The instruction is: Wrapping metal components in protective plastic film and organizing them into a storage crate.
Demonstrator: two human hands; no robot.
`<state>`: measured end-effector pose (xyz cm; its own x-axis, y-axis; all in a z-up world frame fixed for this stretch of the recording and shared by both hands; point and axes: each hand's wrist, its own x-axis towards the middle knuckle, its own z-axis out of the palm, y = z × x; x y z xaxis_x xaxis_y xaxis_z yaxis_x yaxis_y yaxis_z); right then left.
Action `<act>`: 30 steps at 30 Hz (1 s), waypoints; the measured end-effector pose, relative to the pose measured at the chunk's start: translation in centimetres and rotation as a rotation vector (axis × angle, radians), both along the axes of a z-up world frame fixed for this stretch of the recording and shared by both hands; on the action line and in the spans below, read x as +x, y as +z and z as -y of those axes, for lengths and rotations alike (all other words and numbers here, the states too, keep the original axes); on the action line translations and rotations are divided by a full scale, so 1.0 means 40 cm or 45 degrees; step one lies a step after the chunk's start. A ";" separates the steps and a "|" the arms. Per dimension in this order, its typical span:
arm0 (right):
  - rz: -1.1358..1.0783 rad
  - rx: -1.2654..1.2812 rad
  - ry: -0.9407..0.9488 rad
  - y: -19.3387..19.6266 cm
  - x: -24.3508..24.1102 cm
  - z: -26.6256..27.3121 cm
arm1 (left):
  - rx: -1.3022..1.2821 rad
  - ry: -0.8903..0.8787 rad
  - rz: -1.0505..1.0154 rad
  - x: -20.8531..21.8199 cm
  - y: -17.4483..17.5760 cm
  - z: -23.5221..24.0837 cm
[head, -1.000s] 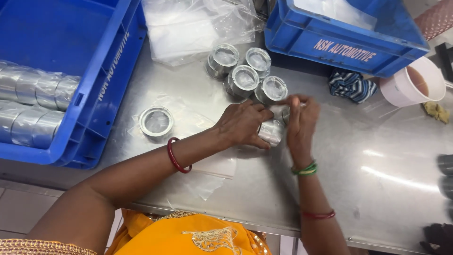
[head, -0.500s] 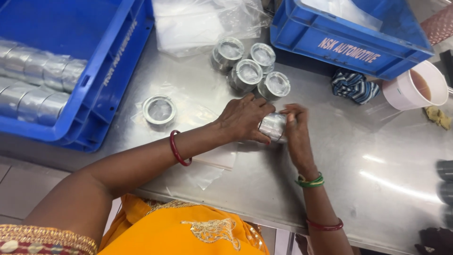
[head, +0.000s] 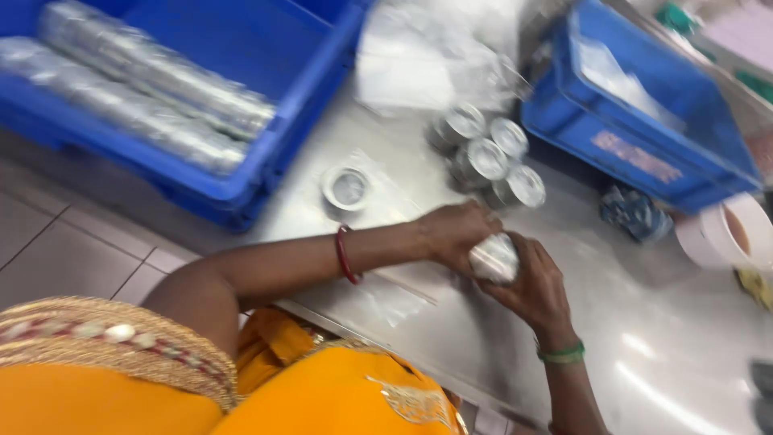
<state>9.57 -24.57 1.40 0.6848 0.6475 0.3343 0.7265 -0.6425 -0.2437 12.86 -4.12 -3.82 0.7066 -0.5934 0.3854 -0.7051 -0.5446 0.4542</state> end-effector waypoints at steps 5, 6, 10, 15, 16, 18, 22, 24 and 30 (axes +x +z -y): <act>0.205 0.062 0.093 0.094 0.023 -0.118 | 0.009 0.331 0.224 -0.109 0.195 -0.127; 0.361 0.063 0.164 0.128 0.028 -0.157 | 0.084 0.479 0.210 -0.138 0.249 -0.162; 0.455 0.154 0.351 0.219 0.067 -0.384 | 0.204 0.673 0.288 -0.175 0.360 -0.396; 0.639 0.209 0.577 0.279 0.085 -0.669 | 0.276 0.706 0.568 -0.189 0.438 -0.690; 0.649 0.221 0.600 0.279 0.095 -0.719 | 0.286 0.730 0.578 -0.186 0.449 -0.739; 0.630 0.292 0.638 0.276 0.109 -0.818 | 0.298 0.669 0.490 -0.184 0.468 -0.836; 0.580 0.347 0.702 0.234 0.154 -0.929 | 0.348 0.674 0.347 -0.091 0.419 -0.973; 0.378 0.310 0.696 0.196 0.188 -0.967 | 0.377 0.575 0.156 -0.009 0.362 -1.035; 0.008 -0.510 0.434 0.156 0.284 -1.021 | 0.519 0.469 -0.625 0.082 0.215 -1.030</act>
<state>20.93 16.26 7.66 0.4115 0.9112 0.0184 0.9113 -0.4111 -0.0226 16.14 37.08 4.76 0.9221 -0.3131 -0.2272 -0.2116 -0.8999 0.3813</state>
